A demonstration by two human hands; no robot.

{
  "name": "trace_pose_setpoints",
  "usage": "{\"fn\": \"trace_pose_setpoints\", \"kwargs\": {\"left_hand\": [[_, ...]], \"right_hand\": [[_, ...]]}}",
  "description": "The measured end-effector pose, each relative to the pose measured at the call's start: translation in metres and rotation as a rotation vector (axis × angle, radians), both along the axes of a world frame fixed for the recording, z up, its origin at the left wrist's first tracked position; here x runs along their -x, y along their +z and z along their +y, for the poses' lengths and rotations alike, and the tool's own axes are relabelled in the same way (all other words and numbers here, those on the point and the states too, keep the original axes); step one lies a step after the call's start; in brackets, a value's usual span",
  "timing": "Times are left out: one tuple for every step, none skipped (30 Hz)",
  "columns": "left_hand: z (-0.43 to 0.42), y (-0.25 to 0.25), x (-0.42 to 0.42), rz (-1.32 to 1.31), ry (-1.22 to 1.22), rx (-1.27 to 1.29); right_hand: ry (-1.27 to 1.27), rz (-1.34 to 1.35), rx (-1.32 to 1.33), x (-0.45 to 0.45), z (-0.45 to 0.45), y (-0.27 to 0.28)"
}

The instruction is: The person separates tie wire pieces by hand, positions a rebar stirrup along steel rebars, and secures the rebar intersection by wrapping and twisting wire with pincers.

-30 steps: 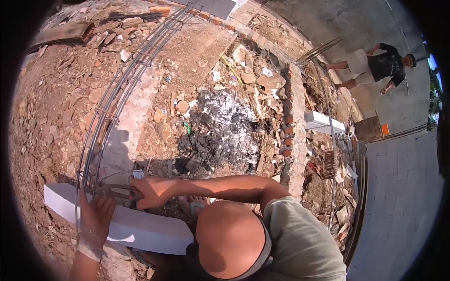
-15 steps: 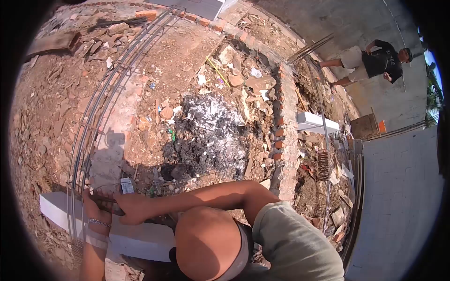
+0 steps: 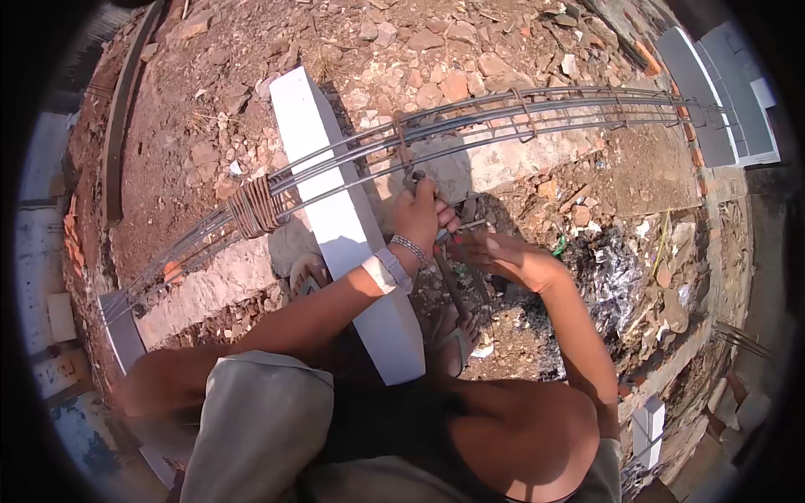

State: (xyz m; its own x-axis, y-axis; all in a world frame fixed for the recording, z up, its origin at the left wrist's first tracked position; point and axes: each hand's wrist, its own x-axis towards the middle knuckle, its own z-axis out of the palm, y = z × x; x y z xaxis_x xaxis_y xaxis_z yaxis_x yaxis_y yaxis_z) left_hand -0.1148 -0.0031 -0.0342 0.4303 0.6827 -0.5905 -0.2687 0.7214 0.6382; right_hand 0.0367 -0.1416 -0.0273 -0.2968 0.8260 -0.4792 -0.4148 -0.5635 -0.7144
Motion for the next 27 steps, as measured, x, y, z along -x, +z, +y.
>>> {"fn": "trace_pose_setpoints", "kwargs": {"left_hand": [[0.000, 0.005, 0.002, 0.007, -0.018, -0.006], [0.002, 0.007, 0.004, 0.014, -0.037, -0.008], [0.003, 0.004, 0.007, 0.003, -0.063, -0.014], [0.004, 0.003, 0.010, -0.038, -0.060, 0.006], [0.005, 0.002, 0.009, -0.080, -0.064, 0.025], [0.005, 0.001, 0.009, -0.120, -0.070, 0.046], [0.006, 0.000, 0.010, -0.147, -0.075, 0.066], [0.007, 0.000, 0.009, -0.179, -0.080, 0.082], [0.008, 0.000, 0.008, -0.215, -0.077, 0.099], [0.007, -0.002, 0.010, -0.204, -0.104, 0.097], [0.010, -0.004, 0.013, -0.196, -0.132, 0.089], [0.011, -0.006, 0.014, -0.189, -0.161, 0.080], [0.014, -0.006, 0.014, -0.198, -0.172, 0.097], [0.016, -0.005, 0.014, -0.205, -0.185, 0.114], [0.016, -0.004, 0.016, -0.211, -0.195, 0.135], [0.018, -0.002, 0.019, -0.236, -0.179, 0.204], [0.024, 0.001, 0.022, -0.264, -0.164, 0.268], [0.025, 0.003, 0.024, -0.290, -0.153, 0.335], [0.022, 0.010, 0.021, -0.193, -0.157, 0.217], [0.012, 0.018, 0.015, -0.097, -0.162, 0.104], [0.000, 0.020, 0.011, -0.046, -0.141, 0.065], [-0.012, 0.020, 0.007, 0.008, -0.122, 0.027], [-0.019, 0.015, 0.002, 0.016, -0.080, 0.046], [-0.023, 0.010, -0.003, 0.023, -0.038, 0.057], [-0.027, 0.003, -0.006, 0.050, -0.079, -0.084], [-0.026, 0.009, -0.011, 0.114, -0.041, -0.094], [-0.026, 0.015, -0.014, 0.181, -0.003, -0.099]], "right_hand": [[-0.026, 0.148, -0.021, 0.018, -0.009, -0.022], [-0.020, 0.206, -0.016, 0.026, -0.006, -0.025], [-0.013, 0.263, -0.010, 0.034, -0.002, -0.027], [0.017, 0.236, 0.018, 0.038, 0.003, -0.012], [0.040, 0.206, 0.044, 0.041, 0.006, -0.006], [0.062, 0.424, 0.042, 0.040, 0.004, -0.016], [0.077, 0.642, 0.037, 0.040, 0.002, -0.022], [0.091, 0.854, 0.028, 0.039, 0.000, -0.027], [0.041, 0.834, 0.063, 0.043, -0.003, -0.032], [-0.006, 0.823, 0.128, 0.051, -0.002, -0.028], [-0.052, 0.808, 0.186, 0.061, 0.000, -0.026], [-0.099, 0.792, 0.243, 0.068, 0.001, -0.022], [-0.034, 0.795, 0.327, 0.070, 0.006, -0.009], [-0.026, 0.712, 0.346, 0.068, 0.011, 0.001], [-0.017, 0.632, 0.369, 0.067, 0.014, 0.009], [-0.007, 0.552, 0.396, 0.066, 0.015, 0.013], [-0.048, 0.502, 0.455, 0.065, 0.017, 0.012], [0.007, -0.030, 0.340, 0.061, 0.020, 0.016], [0.057, -0.560, 0.203, 0.055, 0.027, 0.023], [0.109, -1.085, 0.057, 0.049, 0.032, 0.027], [0.079, -1.318, 0.013, 0.039, 0.035, 0.023], [0.051, -1.557, -0.041, 0.029, 0.038, 0.016], [0.016, -1.583, -0.072, 0.028, 0.038, 0.003], [-0.002, -1.565, -0.058, 0.030, 0.035, -0.007], [-0.015, -1.548, -0.049, 0.036, 0.030, -0.013], [-0.019, -1.526, -0.043, 0.045, 0.033, -0.007], [-0.012, -1.539, 0.012, 0.048, 0.034, 0.003]]}}
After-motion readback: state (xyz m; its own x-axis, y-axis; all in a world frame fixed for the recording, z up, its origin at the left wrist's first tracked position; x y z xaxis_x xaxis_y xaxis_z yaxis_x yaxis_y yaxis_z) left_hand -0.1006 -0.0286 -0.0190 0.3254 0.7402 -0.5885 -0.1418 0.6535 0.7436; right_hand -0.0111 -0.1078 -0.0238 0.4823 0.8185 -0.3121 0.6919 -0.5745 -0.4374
